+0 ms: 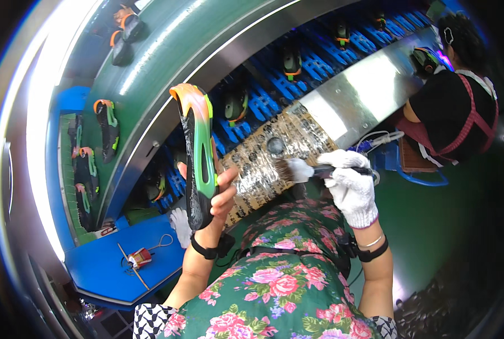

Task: The recorder uses a brush to apply a liquid adhesive or primer to the soles and edges of various shoe components on a production line.

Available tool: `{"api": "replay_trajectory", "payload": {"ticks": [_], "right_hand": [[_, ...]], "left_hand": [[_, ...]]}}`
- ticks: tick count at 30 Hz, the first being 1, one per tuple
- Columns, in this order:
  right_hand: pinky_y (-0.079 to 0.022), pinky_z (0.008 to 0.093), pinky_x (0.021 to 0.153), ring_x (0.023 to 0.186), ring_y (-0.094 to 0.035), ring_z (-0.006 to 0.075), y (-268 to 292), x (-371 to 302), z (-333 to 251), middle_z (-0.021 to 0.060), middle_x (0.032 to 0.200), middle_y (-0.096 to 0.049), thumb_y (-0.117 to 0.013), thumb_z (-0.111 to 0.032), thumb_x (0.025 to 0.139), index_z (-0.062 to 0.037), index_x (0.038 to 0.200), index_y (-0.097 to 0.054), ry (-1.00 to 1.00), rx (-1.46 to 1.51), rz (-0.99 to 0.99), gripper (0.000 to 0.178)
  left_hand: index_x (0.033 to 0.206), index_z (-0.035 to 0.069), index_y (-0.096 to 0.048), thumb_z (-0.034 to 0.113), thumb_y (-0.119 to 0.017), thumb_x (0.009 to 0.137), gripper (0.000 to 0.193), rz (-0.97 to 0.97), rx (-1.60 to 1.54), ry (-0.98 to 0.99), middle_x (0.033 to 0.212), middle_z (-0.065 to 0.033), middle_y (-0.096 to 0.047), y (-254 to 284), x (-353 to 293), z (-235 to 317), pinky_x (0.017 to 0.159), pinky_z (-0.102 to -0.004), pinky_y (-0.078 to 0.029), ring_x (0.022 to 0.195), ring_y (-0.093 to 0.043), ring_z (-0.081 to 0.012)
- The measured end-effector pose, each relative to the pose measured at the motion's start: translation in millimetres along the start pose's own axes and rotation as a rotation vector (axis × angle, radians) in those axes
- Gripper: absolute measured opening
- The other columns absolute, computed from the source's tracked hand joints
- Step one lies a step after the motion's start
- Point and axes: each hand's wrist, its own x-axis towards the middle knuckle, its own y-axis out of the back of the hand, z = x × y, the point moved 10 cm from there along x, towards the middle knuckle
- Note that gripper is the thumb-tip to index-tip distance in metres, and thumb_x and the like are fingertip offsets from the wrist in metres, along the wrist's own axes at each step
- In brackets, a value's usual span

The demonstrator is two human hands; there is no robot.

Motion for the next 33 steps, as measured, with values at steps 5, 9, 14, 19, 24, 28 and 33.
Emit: {"api": "replay_trajectory", "payload": {"ticks": [5, 9, 14, 19, 24, 28, 33], "right_hand": [[-0.06, 0.0289, 0.075, 0.089, -0.071, 0.0237, 42, -8, 20, 0.0222, 0.112, -0.071, -0.061, 0.008, 0.083, 0.0026, 0.106, -0.071, -0.04, 0.022, 0.147, 0.026], [-0.06, 0.0257, 0.071, 0.085, -0.071, 0.0212, 75, -2, 35, 0.0225, 0.11, -0.072, -0.063, 0.008, 0.085, 0.0062, 0.107, -0.071, -0.05, 0.002, 0.243, 0.024], [-0.059, 0.0253, 0.071, 0.079, -0.07, 0.0188, 80, 0, 25, 0.0221, 0.109, -0.073, -0.063, 0.007, 0.086, 0.0066, 0.106, -0.072, -0.04, -0.043, 0.25, 0.023], [-0.057, 0.0249, 0.073, 0.078, -0.07, 0.0165, 65, -4, 34, 0.0186, 0.108, -0.075, -0.063, 0.007, 0.085, 0.0045, 0.102, -0.073, -0.071, -0.127, 0.289, 0.019], [-0.057, 0.0246, 0.069, 0.077, -0.07, 0.0158, 52, -1, 50, 0.0136, 0.101, -0.076, -0.067, 0.006, 0.086, 0.0033, 0.102, -0.074, -0.153, -0.186, 0.267, 0.018], [-0.057, 0.0236, 0.069, 0.074, -0.069, 0.0136, 45, 2, 51, 0.015, 0.101, -0.076, -0.066, 0.002, 0.087, 0.0052, 0.106, -0.074, -0.164, -0.306, 0.2, 0.021], [-0.058, 0.0258, 0.069, 0.079, -0.071, 0.0176, 65, 0, 41, 0.0167, 0.102, -0.076, -0.067, 0.006, 0.085, 0.0053, 0.103, -0.074, -0.18, -0.314, 0.235, 0.019]], "left_hand": [[0.159, 0.048, -0.02, 0.067, -0.053, 0.096, 0.074, -0.164, -0.046, 0.058, 0.114, -0.0157, -0.044, -24, -7, -5, 0.062, -0.0396, -0.058, 0.082, -0.059, -0.0317], [0.16, 0.046, -0.017, 0.067, -0.047, 0.098, 0.072, -0.25, -0.021, 0.076, 0.116, -0.0159, -0.045, -38, 1, -6, 0.058, -0.0378, -0.058, 0.083, -0.06, -0.0307], [0.161, 0.045, -0.015, 0.067, -0.048, 0.098, 0.075, -0.266, -0.015, 0.056, 0.12, -0.0162, -0.044, -66, 14, -7, 0.059, -0.039, -0.059, 0.084, -0.059, -0.0312], [0.156, 0.005, -0.025, 0.079, -0.065, 0.078, 0.115, -0.145, 0.296, -0.049, 0.138, -0.0305, -0.041, -83, 31, 45, 0.046, -0.036, -0.057, 0.07, -0.057, -0.0331], [0.157, 0.003, -0.023, 0.069, -0.065, 0.087, 0.106, -0.31, 0.411, -0.101, 0.155, -0.0394, -0.021, -122, 97, 132, 0.095, -0.0516, -0.059, 0.129, -0.049, -0.0525], [0.156, -0.007, -0.01, 0.068, -0.063, 0.088, 0.115, 0.031, 0.102, -0.536, 0.161, -0.0332, -0.01, -97, 128, 214, 0.123, -0.0573, -0.029, 0.149, -0.015, -0.0501], [0.155, -0.012, -0.003, 0.045, -0.065, 0.096, 0.103, -0.055, -0.172, -0.61, 0.163, -0.0267, -0.017, -75, 137, 184, 0.125, -0.0497, -0.027, 0.152, -0.023, -0.0369]]}}
